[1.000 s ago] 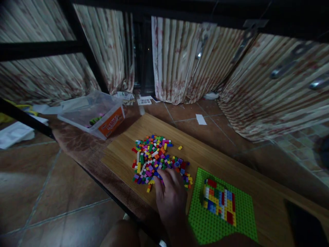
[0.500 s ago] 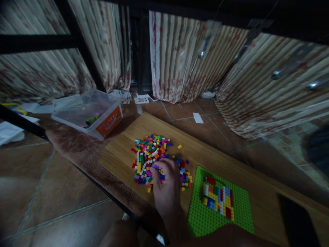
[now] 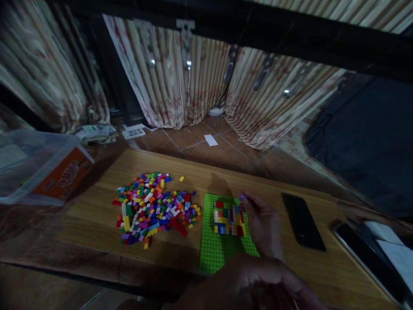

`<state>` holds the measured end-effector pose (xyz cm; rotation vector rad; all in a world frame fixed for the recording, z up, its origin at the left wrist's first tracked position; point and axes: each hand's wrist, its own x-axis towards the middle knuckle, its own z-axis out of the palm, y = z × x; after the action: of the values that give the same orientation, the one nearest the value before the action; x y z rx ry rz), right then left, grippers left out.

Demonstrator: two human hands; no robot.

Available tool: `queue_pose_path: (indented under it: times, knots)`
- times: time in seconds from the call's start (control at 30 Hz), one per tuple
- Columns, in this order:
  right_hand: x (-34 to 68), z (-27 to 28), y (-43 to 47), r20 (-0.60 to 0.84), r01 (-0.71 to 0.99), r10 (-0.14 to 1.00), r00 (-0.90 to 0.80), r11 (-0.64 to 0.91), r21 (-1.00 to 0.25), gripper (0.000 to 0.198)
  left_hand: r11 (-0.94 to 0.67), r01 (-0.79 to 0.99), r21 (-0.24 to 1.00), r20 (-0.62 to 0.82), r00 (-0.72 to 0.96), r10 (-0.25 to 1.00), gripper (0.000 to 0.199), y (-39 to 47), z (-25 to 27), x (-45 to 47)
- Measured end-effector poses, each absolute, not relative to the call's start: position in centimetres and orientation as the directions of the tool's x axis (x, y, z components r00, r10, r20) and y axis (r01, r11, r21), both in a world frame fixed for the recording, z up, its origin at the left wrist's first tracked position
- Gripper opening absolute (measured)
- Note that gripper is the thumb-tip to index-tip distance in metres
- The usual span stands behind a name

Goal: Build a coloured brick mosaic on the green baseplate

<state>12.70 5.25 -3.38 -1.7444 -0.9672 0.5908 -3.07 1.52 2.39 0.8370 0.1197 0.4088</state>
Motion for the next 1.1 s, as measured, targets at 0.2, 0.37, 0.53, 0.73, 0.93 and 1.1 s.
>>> queue_pose_path:
  times: [0.2,0.37,0.53,0.73,0.93,1.1]
  knots:
    - [14.3,-4.9,4.8,0.023,0.37,0.882,0.471,-0.174,-0.913,0.034,0.643,-0.102,0.759,-0.188,0.911,0.367,0.047,0.9,3.6,-1.3]
    - [15.0,-5.7,4.7,0.077,0.514,0.896,0.437,-0.178,-0.839,0.022,0.663,-0.046,0.747,-0.253,0.903,0.348,0.051,1.0,4.1,-0.1]
    - [15.4,-6.9,4.9,0.086,0.519,0.894,0.439,-0.174,-0.837,0.023,0.677,-0.043,0.735,-0.278,0.891,0.359,0.05,0.7,3.8,0.3]
    - [15.1,-7.9,5.6,0.06,0.496,0.913,0.403,-0.163,-0.853,0.019,0.621,-0.02,0.784,-0.226,0.921,0.316,0.052,1.1,3.1,0.7]
    - [15.2,-8.2,6.2,0.104,0.509,0.93,0.352,-0.097,-0.855,0.018,0.644,-0.055,0.763,-0.261,0.885,0.384,0.051,0.7,2.9,0.6]
    - [15.0,-8.1,6.3,0.103,0.518,0.928,0.359,-0.105,-0.849,0.019,0.641,-0.079,0.763,-0.228,0.896,0.381,0.048,0.4,2.9,0.7]
